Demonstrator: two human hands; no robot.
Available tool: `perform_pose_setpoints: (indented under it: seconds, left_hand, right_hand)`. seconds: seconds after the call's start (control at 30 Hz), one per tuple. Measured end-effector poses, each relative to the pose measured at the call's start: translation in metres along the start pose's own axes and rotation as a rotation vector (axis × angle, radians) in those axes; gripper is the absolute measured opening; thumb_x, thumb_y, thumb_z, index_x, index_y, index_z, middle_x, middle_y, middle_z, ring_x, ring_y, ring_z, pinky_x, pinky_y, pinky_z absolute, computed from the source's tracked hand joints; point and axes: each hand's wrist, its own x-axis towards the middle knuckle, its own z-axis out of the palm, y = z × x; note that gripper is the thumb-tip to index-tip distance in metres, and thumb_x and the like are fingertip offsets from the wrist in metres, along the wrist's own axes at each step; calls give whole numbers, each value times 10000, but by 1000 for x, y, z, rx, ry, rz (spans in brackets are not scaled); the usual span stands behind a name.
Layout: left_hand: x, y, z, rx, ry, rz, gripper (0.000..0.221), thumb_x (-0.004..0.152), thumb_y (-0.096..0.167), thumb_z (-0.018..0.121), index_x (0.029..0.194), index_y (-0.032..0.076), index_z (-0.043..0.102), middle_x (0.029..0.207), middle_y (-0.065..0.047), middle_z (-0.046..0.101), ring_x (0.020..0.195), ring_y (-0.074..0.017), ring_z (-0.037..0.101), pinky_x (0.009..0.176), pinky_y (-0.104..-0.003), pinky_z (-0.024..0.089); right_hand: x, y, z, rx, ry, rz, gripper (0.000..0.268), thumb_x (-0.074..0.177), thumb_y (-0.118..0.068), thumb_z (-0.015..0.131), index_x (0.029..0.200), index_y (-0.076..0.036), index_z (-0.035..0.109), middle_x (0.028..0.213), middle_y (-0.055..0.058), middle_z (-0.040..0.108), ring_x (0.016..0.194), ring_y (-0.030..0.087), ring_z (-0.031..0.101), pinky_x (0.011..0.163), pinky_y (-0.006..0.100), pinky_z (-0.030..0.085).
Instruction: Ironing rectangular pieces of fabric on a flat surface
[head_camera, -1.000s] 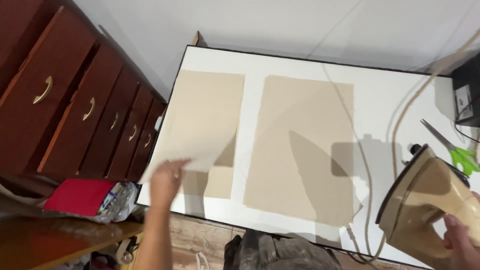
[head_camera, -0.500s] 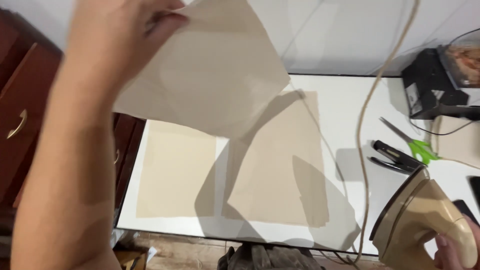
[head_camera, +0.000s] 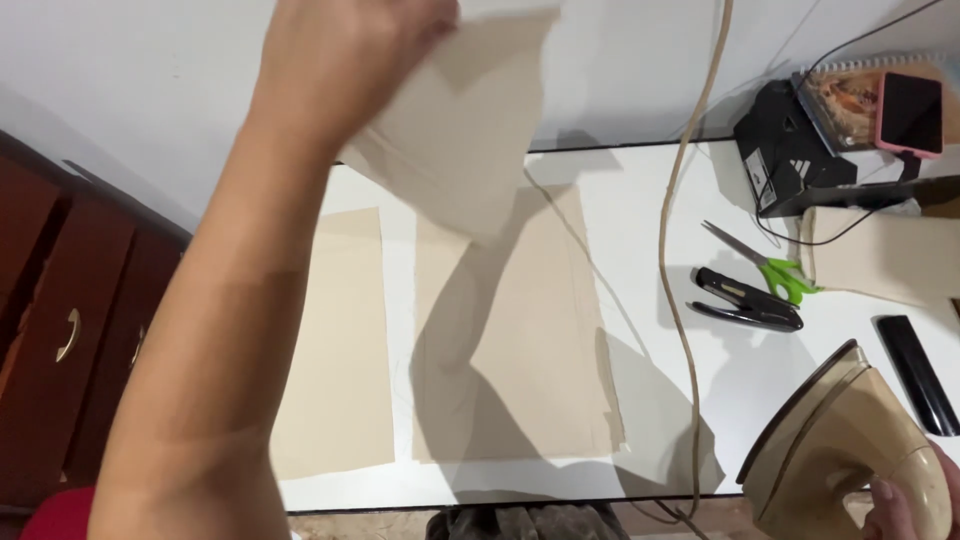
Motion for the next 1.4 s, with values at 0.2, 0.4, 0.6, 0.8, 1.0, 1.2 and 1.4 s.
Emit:
perform_pose_setpoints:
  seconds: [0.2,0.4,0.6,0.8,1.0,1.2,1.4]
  left_hand:
    - [-41,103,-68,-241,-85,194,299,869,7,686,1053,194,544,680,55,441,565,-146,495,438,-321,387]
    - [-162,225,-49,-470,-237,183,247,848,14,648,1076,104,616,733,33,635,640,-147,617,531,-298,428]
    - [-244,319,-61,-833,-410,17,438,788,-32,832,1179,26,644,784,-77,753,826,-245,755,706,-355,644]
    - [-279,380,-75,-961,-353,-116,523,780,-76,784,1283,25,682,1046,-132,781,989,-293,737,878,-427,590]
    - [-280,393,-87,-1000,-290,-112,322,967,-62,656,1283,0,667,1295,-147,603,1196,-350,594,1023,-465,511]
    - [-283,402,-95,-1188,-215,-243,236,950,-52,718,1182,-55,674,1289,-205,664,1176,-358,627,1037,-475,539]
    - [-299,421,-104,-1181,-294,-247,337,932,-31,759,1262,-11,691,1441,-180,609,1302,-353,606,1130,-473,485]
  right_hand:
    - [6,-11,2,-95,-61,-83,555,1106,-205,548,1618,3,506,590,126,412,500,157,388,537,256,326]
    - [6,-39,22,-111,-11,38,480,1139,-83,511,1618,-53,508,629,97,374,534,137,351,562,264,316]
    - [10,-28,22,-130,-35,3,566,1105,-95,523,1670,-82,499,752,90,450,598,128,396,591,245,336]
    - [8,-23,25,-123,-16,33,575,1096,-118,555,1670,-135,517,725,103,446,592,130,407,588,230,354]
    - [3,-35,26,-157,-38,-33,563,1117,-63,604,1676,-28,544,751,130,497,625,155,467,622,249,394]
    - [4,-41,27,-183,-33,-16,518,1063,-27,628,1580,-20,611,771,133,519,614,154,463,597,246,405]
    - [3,-49,31,-193,-57,-26,494,1088,-16,638,1580,23,610,801,155,525,616,191,466,594,276,432]
